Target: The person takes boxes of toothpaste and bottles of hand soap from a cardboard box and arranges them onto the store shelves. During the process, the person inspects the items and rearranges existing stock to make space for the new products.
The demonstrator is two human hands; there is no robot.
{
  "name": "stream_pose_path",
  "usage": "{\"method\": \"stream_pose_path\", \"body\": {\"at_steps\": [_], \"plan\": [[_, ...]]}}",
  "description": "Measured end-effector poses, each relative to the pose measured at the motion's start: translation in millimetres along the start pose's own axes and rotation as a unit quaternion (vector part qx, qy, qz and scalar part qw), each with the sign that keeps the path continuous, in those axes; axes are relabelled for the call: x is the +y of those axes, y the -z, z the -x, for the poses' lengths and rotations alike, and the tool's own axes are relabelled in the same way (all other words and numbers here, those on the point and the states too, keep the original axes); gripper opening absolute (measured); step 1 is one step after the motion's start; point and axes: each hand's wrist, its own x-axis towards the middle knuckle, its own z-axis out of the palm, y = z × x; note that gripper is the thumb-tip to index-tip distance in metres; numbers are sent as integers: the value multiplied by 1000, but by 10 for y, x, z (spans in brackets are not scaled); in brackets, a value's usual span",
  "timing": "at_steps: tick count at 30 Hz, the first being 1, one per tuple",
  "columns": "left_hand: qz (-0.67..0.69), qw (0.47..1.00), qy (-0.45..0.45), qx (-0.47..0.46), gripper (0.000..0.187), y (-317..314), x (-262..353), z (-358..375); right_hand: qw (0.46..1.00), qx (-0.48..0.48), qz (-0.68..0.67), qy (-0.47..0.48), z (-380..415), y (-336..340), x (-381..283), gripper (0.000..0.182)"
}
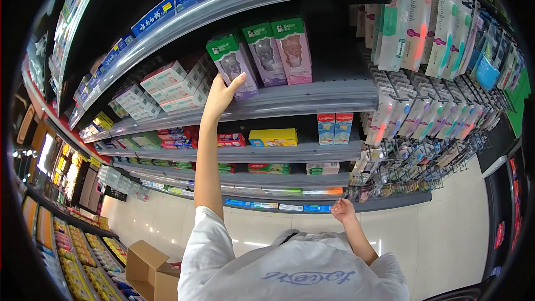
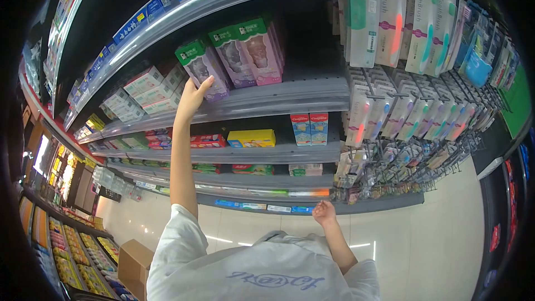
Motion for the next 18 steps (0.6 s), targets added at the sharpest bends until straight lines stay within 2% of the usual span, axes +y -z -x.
{"method": "stream_pose_path", "body": {"at_steps": [6, 8, 11, 18], "plan": [[-81, 996, -1, 23, 49, 4, -112, -30, 1000, 11, 3, -11, -27, -12, 21, 20], [-106, 994, -23, 9, 55, 1, -122, -28, 1000, 10, 3, -14, -12, -6, 26, 20], [-160, 987, 12, -6, 59, 7, -114, -42, 1000, 8, 7, -15, 11, -25, 28, 20], [-154, 987, -18, 25, 58, -49, -81, -11, 1000, -3, 1, -11, -20, 45, 11, 18]]}}
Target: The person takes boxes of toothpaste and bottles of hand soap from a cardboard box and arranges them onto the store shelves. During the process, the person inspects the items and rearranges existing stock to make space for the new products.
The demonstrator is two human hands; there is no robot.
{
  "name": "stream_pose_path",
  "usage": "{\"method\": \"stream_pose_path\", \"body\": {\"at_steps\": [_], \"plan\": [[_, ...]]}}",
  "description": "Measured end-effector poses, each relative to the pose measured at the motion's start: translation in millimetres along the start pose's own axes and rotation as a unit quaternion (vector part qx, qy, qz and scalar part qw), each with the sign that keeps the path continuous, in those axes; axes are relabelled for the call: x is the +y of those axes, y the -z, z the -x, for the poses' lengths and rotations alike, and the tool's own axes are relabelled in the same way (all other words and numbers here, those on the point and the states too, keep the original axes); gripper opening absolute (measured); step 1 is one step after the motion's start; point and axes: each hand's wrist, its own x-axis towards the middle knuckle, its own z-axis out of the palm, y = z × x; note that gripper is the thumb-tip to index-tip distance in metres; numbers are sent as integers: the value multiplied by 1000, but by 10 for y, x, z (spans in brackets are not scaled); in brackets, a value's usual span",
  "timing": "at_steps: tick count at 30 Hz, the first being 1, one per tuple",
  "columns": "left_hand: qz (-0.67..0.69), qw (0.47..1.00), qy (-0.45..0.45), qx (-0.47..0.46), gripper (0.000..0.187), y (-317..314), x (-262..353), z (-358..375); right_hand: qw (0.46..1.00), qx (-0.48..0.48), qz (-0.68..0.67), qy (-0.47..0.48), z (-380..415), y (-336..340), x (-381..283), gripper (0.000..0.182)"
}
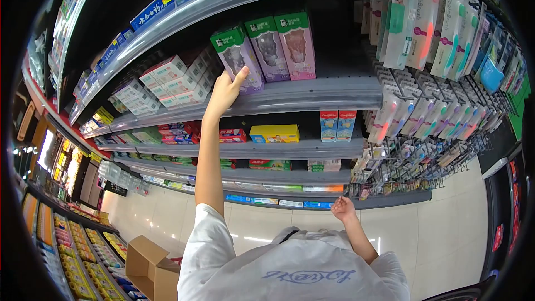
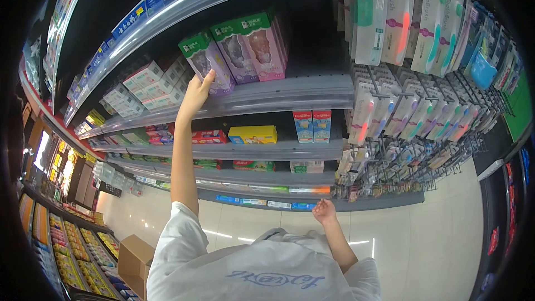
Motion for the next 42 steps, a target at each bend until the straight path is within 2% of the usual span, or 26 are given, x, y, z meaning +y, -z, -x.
{"method": "stream_pose_path", "body": {"at_steps": [6, 9, 11, 18, 20, 22, 24, 26, 31, 33, 36, 39, 42], "plan": [[33, 999, 10, -18, 55, 29, -22, -17, 1000, 0, 3, 8, 24, 6, -18, 17], [-23, 998, 48, -18, 54, 47, 37, -7, 1000, 10, 11, 14, 23, 5, -22, 18], [18, 999, 4, 46, 54, -4, 72, 40, 1000, 9, 9, 14, 20, 14, -31, 19], [32, 997, -61, 22, 57, -98, -91, 16, 1000, 18, 7, 13, 22, 20, -52, 19], [16, 990, -69, 118, 60, -178, -78, 38, 1000, 6, 19, 11, 20, 36, -56, 16], [14, 992, -59, 110, 61, -162, -58, 58, 999, -8, 30, 9, 5, 47, -68, 13], [12, 993, -50, 102, 63, -144, -11, 78, 999, 31, -1, 16, 42, -3, -59, 18], [27, 993, -40, 105, 57, -137, 33, 99, 999, 31, -1, 16, 67, -22, -58, 18], [27, 993, -61, 92, 53, -121, 13, 109, 1000, 27, -6, 13, 37, 35, -99, 17], [17, 994, -54, 90, 54, -113, -3, 107, 1000, -4, 12, 10, 24, 72, -109, 13], [-19, 995, -50, 79, 57, -118, -32, 102, 1000, 9, 11, 9, 23, 78, -126, 18], [-34, 992, -54, 113, 59, -153, 0, 117, 1000, 8, 11, 5, 10, 70, -134, 18], [-31, 994, -26, 103, 60, -138, 0, 123, 1000, 17, 8, 5, 28, 63, -135, 18]]}}
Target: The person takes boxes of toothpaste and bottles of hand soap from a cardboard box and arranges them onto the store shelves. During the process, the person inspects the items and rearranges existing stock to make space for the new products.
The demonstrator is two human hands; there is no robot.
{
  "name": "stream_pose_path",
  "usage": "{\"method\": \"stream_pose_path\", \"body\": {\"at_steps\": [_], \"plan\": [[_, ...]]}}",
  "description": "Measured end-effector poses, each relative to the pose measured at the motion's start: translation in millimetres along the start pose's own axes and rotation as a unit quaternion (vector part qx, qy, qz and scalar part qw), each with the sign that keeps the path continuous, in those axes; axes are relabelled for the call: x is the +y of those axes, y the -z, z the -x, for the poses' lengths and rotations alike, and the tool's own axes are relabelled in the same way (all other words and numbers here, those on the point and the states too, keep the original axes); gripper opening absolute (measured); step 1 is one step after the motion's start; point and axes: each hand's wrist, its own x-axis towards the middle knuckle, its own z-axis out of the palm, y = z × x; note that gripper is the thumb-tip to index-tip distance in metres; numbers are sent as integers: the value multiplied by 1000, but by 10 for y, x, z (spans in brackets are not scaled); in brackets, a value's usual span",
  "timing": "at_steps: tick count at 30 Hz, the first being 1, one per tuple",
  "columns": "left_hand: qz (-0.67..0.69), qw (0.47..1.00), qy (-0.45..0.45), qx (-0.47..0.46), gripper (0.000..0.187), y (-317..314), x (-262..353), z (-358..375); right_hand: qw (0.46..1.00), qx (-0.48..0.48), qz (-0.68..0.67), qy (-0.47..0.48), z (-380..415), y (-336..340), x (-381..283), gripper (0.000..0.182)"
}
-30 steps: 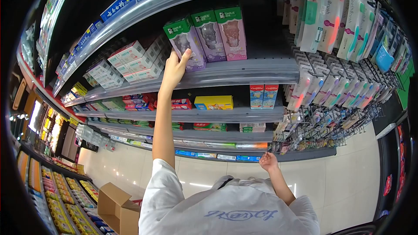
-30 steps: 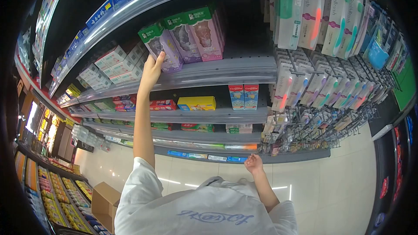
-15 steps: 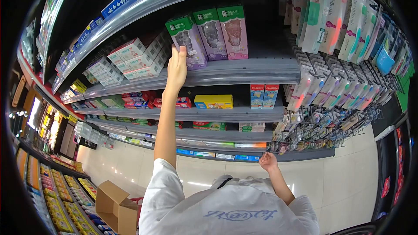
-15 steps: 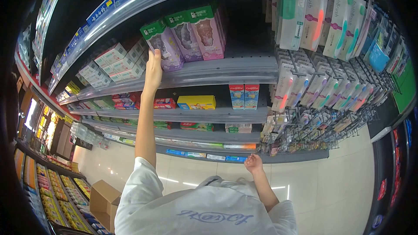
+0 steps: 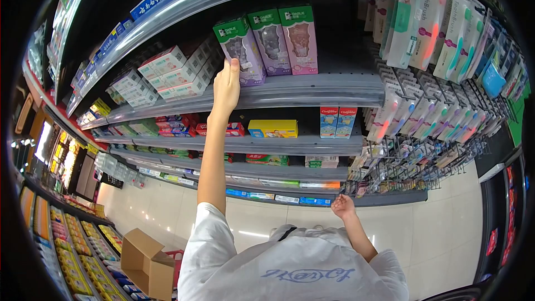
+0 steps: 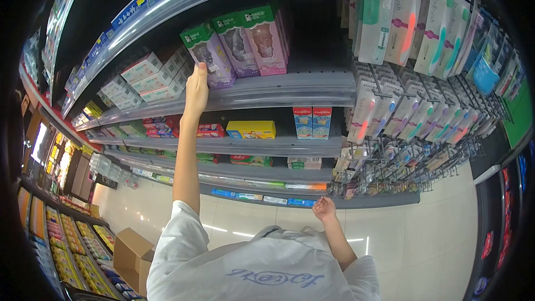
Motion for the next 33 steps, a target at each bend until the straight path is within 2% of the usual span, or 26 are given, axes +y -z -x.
{"method": "stream_pose_path", "body": {"at_steps": [12, 14, 15, 18, 28, 31, 33], "plan": [[7, 999, -34, -3, 57, 43, 15, -3, 1000, 11, 10, 4, 69, -15, 20, 18], [-6, 999, 21, -38, 58, 81, 83, 5, 1000, 11, 7, 1, 40, -2, 28, 18], [-7, 999, 20, -39, 58, 65, 48, 1, 1000, 9, 4, 1, 21, 8, 26, 17], [13, 999, -37, -5, 58, 3, -60, -24, 1000, 1, 7, 4, -7, 24, 27, 17], [9, 1000, -21, 13, 55, -33, -61, -13, 1000, 7, 1, 2, -77, 50, 59, 18], [0, 1000, -12, 9, 55, -15, -38, -18, 1000, 1, 17, 8, -51, 28, 93, 14], [-7, 1000, -5, 3, 56, -17, -38, -19, 1000, 4, 3, 6, -74, 30, 94, 19]]}}
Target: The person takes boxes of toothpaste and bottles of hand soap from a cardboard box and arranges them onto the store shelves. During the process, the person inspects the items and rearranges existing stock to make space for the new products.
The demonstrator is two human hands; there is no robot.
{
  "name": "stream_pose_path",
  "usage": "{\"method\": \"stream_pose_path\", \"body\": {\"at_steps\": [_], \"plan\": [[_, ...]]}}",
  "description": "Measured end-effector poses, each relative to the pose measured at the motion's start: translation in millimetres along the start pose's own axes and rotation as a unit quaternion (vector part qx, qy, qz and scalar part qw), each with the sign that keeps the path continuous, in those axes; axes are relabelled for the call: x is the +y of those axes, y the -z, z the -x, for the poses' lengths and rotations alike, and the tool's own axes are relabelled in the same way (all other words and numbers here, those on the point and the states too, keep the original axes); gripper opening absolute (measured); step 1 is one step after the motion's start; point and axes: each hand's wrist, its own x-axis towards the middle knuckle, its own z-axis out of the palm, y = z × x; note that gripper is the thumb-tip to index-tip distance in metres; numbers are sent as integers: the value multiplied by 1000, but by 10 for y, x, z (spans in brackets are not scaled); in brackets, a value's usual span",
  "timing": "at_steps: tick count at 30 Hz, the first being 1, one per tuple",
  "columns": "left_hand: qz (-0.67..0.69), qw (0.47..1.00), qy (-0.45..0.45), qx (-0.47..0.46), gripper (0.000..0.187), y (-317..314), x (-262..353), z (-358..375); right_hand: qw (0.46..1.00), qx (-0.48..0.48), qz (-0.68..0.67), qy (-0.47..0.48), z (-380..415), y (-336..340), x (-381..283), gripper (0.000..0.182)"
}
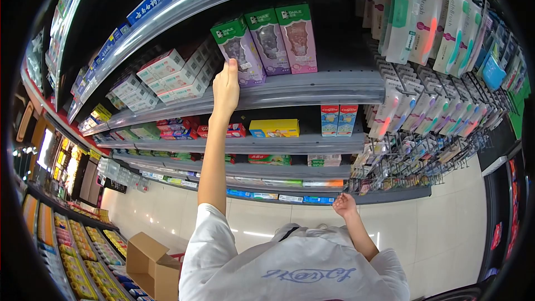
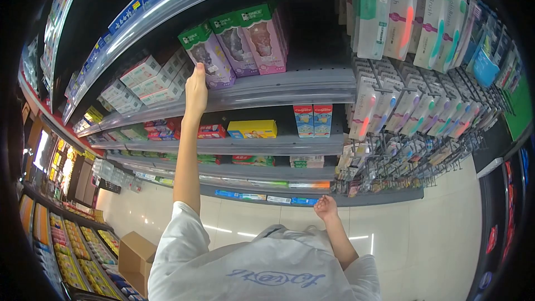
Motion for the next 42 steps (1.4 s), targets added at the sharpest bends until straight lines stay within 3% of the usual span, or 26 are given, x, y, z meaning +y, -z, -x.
{"method": "stream_pose_path", "body": {"at_steps": [3, 8, 29, 33, 36, 38, 42], "plan": [[27, 999, -14, 14, 56, -23, -51, -36, 1000, -15, -11, 6, -29, -6, -5, 18], [36, 994, 93, -38, 57, 72, 61, -74, 1000, -1, -10, 5, -34, -69, 60, 18], [17, 994, 72, -82, 66, 111, -9, -118, 999, -38, 10, 14, 12, -105, 152, 20], [36, 993, 71, -86, 60, 120, 80, -87, 999, -20, 3, 27, 39, -118, 159, 14], [151, 981, -114, 51, 61, 134, 312, -14, 999, -43, -4, 21, 38, -71, 128, 14], [162, 970, -122, 133, 57, 134, 471, 60, 999, -36, -13, 25, 88, -58, 123, 14], [365, 897, -204, 140, 70, 441, 1147, 414, 999, -21, -28, 38, 131, -2, 114, 14]]}}
